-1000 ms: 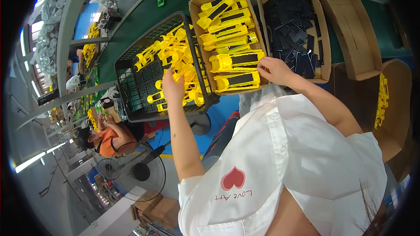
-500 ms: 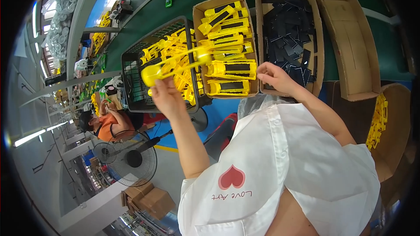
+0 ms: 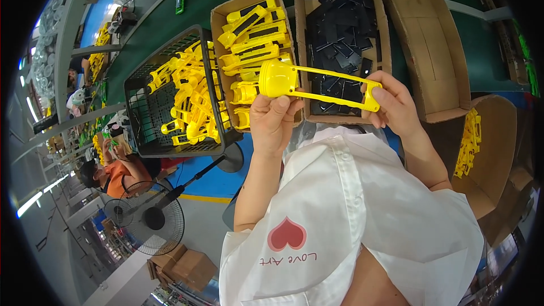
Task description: Assembling plastic flashlight housings by manually inserting internal black components.
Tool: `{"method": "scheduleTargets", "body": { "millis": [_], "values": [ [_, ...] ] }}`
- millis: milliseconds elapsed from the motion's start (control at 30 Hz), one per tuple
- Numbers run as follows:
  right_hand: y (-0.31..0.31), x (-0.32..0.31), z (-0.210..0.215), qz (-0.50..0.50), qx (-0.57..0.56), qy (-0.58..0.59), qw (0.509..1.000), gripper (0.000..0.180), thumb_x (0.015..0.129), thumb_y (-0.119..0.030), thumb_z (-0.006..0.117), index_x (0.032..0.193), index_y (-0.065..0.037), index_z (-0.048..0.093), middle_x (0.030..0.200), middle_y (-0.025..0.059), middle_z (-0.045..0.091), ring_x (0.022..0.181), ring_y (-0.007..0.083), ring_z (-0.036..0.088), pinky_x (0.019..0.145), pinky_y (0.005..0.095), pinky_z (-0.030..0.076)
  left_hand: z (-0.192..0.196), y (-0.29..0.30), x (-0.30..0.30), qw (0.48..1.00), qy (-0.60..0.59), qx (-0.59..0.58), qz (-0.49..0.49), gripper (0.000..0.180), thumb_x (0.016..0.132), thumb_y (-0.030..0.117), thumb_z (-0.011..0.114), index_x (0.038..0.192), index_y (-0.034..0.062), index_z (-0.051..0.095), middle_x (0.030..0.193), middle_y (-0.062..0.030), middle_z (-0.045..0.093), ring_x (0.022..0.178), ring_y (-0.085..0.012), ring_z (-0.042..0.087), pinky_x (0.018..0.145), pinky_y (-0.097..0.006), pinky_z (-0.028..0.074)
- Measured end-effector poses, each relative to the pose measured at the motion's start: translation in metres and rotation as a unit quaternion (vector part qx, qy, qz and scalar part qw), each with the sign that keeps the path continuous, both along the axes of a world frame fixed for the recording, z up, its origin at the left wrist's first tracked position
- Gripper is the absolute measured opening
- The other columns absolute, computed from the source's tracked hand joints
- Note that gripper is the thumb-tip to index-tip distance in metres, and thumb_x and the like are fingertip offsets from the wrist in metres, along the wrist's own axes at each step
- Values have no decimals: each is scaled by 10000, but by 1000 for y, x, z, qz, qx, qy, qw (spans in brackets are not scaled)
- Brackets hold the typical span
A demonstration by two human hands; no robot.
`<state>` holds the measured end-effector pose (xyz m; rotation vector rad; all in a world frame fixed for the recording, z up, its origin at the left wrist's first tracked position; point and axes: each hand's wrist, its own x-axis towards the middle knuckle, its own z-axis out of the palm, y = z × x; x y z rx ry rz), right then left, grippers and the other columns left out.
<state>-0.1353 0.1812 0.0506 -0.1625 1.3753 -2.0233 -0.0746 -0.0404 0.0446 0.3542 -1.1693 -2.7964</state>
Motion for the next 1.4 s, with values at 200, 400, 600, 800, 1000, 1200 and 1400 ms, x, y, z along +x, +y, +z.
{"method": "scheduleTargets", "body": {
  "millis": [200, 400, 600, 800, 1000, 1200, 1400],
  "values": [
    [8, 5, 3, -44, -5, -76, 996, 231, 868, -259, 422, 889, -31, 455, 571, 71, 522, 346, 59, 415, 332, 139, 316, -2, 9, 5, 999, -32, 5, -19, 173, 792, 12, 548, 963, -9, 561, 931, -129, 593, 847, -207, 591, 744, -298, 505],
    [10, 0, -11, -44, -14, -147, 988, 180, 860, -241, 447, 823, -65, 459, 545, 44, 494, 318, 50, 363, 298, 143, 263, -4, 7, 7, 962, -77, -263, 15, 398, 750, -45, 577, 1110, 11, 416, 1005, -115, 546, 877, -176, 564, 773, -265, 468],
    [-11, 1, -48, 21, 7, -210, 977, 209, 858, -257, 466, 801, -55, 473, 535, 57, 512, 304, 49, 361, 280, 163, 227, -8, -24, 16, 695, 64, -687, -203, 442, 658, -91, 568, 1062, 82, 529, 1129, -121, 463, 1025, -276, 482, 809, -304, 424],
    [-50, -30, -115, -144, 527, 419, 726, 283, 799, -297, 528, 867, -25, 494, 798, 143, 537, 706, 295, 556, 637, 376, 464, -37, -79, 30, 767, -122, -628, -46, 194, 758, 0, 540, 944, 31, 587, 820, -103, 613, 592, -181, 561, 534, -241, 431],
    [-48, -55, -157, -111, 613, 470, 625, 134, 750, -148, 546, 810, -30, 523, 835, 124, 519, 837, 299, 512, 709, 380, 439, -42, -131, 46, 940, -193, -254, -116, 266, 897, 242, 403, 1025, 33, 504, 935, -96, 593, 665, -144, 581, 579, -230, 477],
    [-33, -19, -126, -174, 581, 374, 701, 151, 772, -173, 538, 803, -27, 559, 736, 124, 603, 696, 296, 579, 629, 377, 452, -54, -136, 47, 976, -150, -122, -98, 235, 853, 81, 476, 1075, 4, 486, 899, -122, 570, 806, -202, 583, 671, -282, 496],
    [-26, 6, -119, -248, 488, 203, 811, 186, 692, -109, 652, 837, -27, 572, 712, 84, 605, 665, 164, 581, 611, 273, 445, -49, -121, 34, 980, -145, -103, -90, 225, 833, 56, 503, 1052, 6, 495, 891, -120, 576, 768, -189, 582, 622, -269, 498]
  ]
}}
